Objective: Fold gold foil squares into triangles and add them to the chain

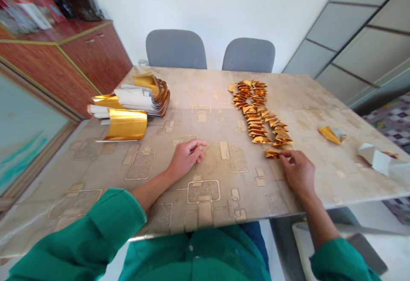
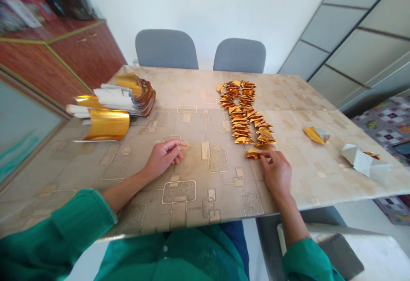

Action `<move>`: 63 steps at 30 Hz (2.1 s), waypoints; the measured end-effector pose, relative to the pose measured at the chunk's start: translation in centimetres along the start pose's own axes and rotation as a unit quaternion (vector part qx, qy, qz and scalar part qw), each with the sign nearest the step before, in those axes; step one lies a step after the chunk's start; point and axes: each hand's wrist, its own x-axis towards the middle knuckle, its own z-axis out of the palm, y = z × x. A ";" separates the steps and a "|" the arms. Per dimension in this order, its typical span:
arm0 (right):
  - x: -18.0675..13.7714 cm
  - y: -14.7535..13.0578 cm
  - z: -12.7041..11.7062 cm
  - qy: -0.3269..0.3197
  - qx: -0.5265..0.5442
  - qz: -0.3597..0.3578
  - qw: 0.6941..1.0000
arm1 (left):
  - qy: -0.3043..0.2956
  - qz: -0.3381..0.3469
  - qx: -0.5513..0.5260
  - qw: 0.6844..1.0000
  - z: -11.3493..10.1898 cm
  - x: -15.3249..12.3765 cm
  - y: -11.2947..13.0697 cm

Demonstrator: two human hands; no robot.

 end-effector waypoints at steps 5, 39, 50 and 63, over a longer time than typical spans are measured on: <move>0.9 -2.1 1.4 -0.003 -0.001 -0.037 0.999 | -0.002 0.000 0.002 1.000 0.0 0.0 0.0; 2.4 -3.8 2.4 0.004 -0.250 -0.082 0.965 | -0.008 -0.007 -0.005 1.000 -0.1 -0.1 0.2; 1.2 -4.7 2.2 -0.001 -0.254 -0.047 0.966 | -0.012 -0.005 -0.001 1.000 -0.2 -0.1 0.2; -0.2 -6.0 3.0 -0.058 -0.196 -0.109 0.973 | -0.008 -0.002 0.001 1.000 -0.1 0.0 -0.1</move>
